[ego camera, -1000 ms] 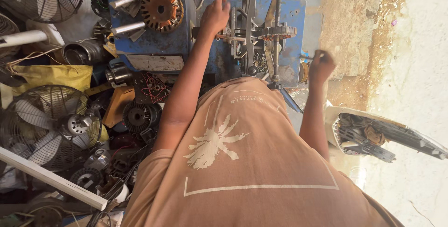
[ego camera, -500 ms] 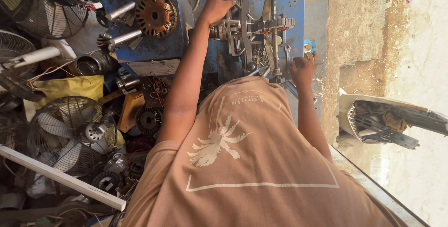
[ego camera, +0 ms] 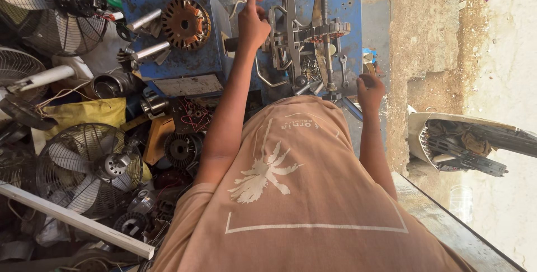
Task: The person sits on the floor and inserts small white insulating pieces into the slots of a motor stator. They then use a screwdriver to adjust a caliper-like tool and operate a blue winding machine to process the stator.
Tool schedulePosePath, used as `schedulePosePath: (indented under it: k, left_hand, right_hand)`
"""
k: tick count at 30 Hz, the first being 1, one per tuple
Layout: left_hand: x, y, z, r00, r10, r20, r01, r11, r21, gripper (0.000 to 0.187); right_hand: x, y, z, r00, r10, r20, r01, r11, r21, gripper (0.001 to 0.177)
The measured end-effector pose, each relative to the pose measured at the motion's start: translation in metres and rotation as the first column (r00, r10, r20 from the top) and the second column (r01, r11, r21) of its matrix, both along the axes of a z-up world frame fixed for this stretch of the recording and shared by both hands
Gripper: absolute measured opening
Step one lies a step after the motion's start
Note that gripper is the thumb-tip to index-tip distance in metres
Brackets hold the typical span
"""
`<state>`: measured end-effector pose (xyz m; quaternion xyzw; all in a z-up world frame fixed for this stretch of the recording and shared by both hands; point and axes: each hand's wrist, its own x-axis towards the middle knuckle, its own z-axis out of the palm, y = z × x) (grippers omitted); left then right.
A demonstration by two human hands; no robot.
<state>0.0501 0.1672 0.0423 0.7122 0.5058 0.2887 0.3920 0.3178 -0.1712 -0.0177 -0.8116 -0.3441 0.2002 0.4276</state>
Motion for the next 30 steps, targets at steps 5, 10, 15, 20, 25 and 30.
schedulePosePath:
  k: [5,10,15,20,25,30]
  left_hand:
    - [0.002,0.009,-0.016,0.984,0.021,-0.175,-0.032,0.998,-0.06,0.043]
    - [0.02,0.036,-0.035,1.0,-0.003,-0.015,0.004,0.997,0.072,0.014]
    - [0.028,0.039,-0.003,0.997,-0.072,0.016,0.073,0.928,-0.365,0.01]
    - [0.034,0.047,0.002,0.969,-0.077,0.237,0.162,0.917,-0.364,0.011]
    - [0.031,0.049,-0.01,0.955,-0.131,0.267,0.202,0.945,-0.259,0.01]
    - [0.033,0.04,-0.027,0.963,-0.041,0.265,0.048,0.999,-0.018,0.013]
  right_hand:
    - [-0.001,-0.007,0.0,0.999,-0.027,-0.03,0.027,1.0,-0.012,0.014]
    - [-0.002,-0.004,0.009,0.994,-0.056,-0.098,0.058,0.998,0.015,0.016]
    - [-0.002,-0.018,0.006,0.986,-0.096,-0.133,0.099,0.995,0.018,0.015]
    - [-0.003,-0.027,0.008,0.986,-0.116,-0.12,0.121,0.992,0.034,0.015]
    - [-0.007,-0.024,0.01,0.98,-0.122,-0.158,0.127,0.992,0.022,0.015]
    - [-0.013,-0.007,0.012,0.961,-0.094,-0.262,0.11,0.993,0.049,0.016]
